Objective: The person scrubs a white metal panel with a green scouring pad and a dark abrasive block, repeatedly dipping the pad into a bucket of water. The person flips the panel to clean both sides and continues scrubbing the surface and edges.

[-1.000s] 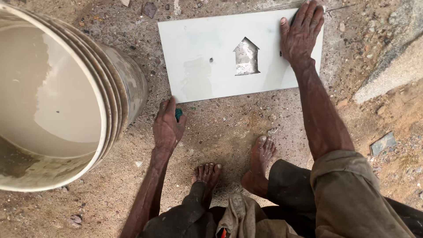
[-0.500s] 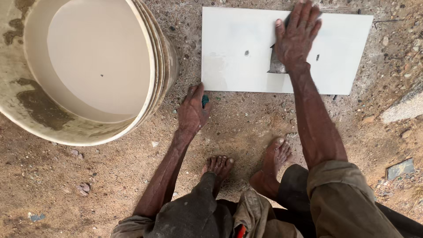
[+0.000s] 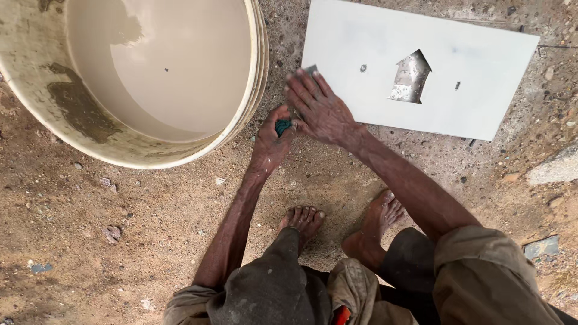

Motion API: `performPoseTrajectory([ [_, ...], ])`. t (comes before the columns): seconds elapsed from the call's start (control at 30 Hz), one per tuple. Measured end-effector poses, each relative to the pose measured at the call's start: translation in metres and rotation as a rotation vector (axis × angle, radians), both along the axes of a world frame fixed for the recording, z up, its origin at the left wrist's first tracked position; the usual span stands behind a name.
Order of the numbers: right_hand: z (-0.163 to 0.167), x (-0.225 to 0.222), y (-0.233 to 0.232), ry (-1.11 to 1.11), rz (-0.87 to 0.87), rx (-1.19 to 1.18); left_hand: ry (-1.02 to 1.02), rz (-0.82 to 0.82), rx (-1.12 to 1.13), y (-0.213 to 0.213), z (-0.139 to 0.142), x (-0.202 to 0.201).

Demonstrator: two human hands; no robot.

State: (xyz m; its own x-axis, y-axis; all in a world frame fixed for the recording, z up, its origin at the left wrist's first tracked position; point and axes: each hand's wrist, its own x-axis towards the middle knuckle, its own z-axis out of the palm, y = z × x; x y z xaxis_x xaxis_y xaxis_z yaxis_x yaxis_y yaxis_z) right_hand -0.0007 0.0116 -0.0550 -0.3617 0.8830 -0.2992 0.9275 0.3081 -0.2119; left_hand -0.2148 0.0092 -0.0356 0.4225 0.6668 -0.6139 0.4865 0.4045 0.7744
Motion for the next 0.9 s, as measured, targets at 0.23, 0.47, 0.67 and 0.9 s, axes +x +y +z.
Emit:
performPoseTrajectory([
  [0.23, -0.003, 0.040, 0.070, -0.024, -0.205, -0.023, 0.036, -0.080, 0.107, -0.029, 0.016, -0.007],
  [0.47, -0.002, 0.016, 0.001, -0.022, 0.142, -0.045, 0.037, -0.082, 0.027, -0.044, 0.026, -0.025],
  [0.67, -0.001, 0.041, 0.079, -0.020, -0.340, -0.028, -0.011, -0.104, 0.160, -0.052, 0.029, -0.029],
  [0.9, -0.003, -0.028, -0.033, -0.051, -0.004, 0.001, 0.023, -0.130, 0.134, -0.043, 0.073, -0.038],
])
